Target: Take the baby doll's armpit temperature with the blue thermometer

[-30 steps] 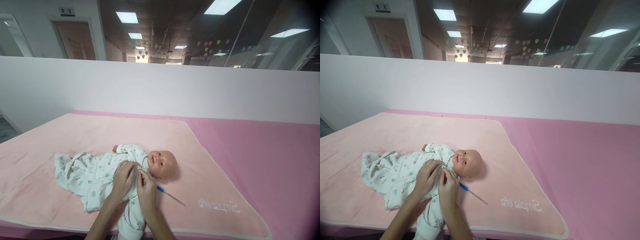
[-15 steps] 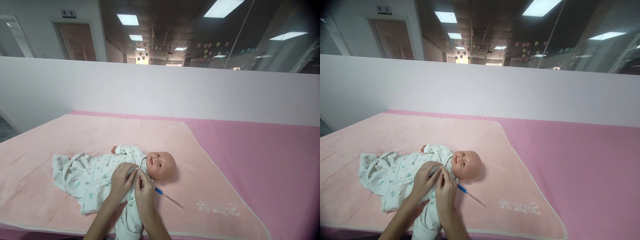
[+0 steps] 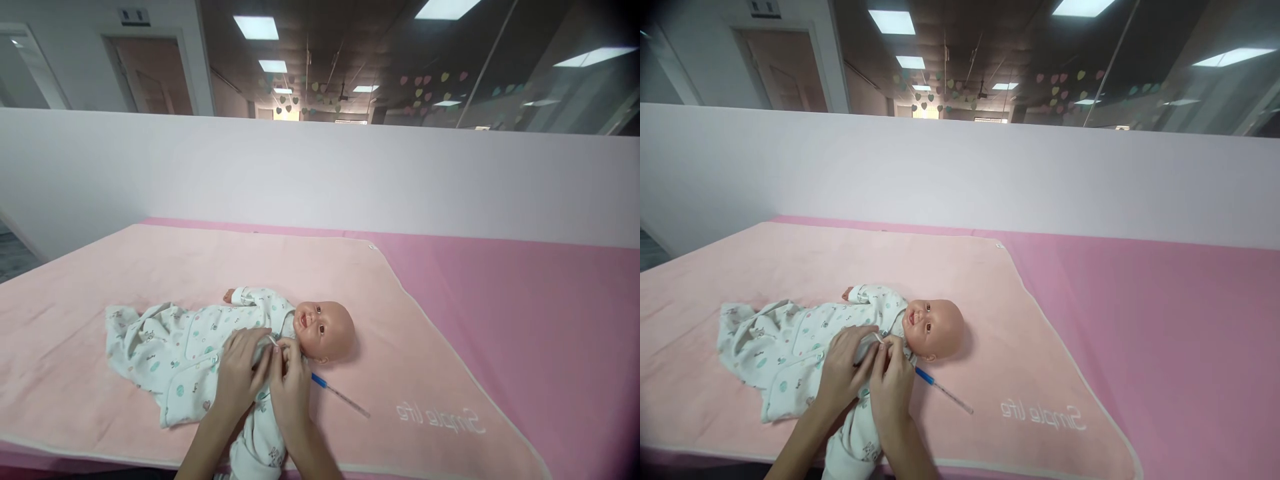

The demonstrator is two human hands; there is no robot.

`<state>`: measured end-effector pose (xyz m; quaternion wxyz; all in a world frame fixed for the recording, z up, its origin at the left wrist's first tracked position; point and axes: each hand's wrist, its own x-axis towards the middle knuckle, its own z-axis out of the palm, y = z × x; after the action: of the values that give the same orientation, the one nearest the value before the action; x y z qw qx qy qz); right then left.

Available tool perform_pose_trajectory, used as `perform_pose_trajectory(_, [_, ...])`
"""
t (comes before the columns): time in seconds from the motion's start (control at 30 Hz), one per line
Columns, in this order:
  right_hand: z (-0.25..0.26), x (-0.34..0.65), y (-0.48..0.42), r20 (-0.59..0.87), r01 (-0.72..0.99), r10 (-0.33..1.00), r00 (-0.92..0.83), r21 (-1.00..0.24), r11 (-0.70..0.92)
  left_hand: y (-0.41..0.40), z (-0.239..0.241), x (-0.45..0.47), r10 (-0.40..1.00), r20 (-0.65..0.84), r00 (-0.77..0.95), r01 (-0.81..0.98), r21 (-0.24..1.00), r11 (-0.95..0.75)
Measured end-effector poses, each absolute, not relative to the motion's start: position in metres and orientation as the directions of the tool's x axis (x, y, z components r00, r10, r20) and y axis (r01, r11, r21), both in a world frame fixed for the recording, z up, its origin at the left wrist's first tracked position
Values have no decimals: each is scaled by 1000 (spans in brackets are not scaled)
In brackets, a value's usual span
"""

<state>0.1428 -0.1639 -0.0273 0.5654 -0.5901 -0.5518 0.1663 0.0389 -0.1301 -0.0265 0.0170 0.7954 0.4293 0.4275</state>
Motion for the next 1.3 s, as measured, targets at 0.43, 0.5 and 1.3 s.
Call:
perform_pose_trajectory(0.43, [-28, 145, -166, 418, 406, 842, 341, -873, 269, -139, -23, 5, 731, 672, 117, 741, 431, -515])
perform_pose_trajectory(0.5, [-28, 145, -166, 419, 409, 841, 342, -872, 268, -140, -20, 3, 714, 690, 119, 732, 425, -532])
perform_pose_trajectory(1.3, [-28, 137, -165, 635, 791, 770, -56, -443, 423, -142, -4, -11, 786, 523, 331, 703, 418, -575])
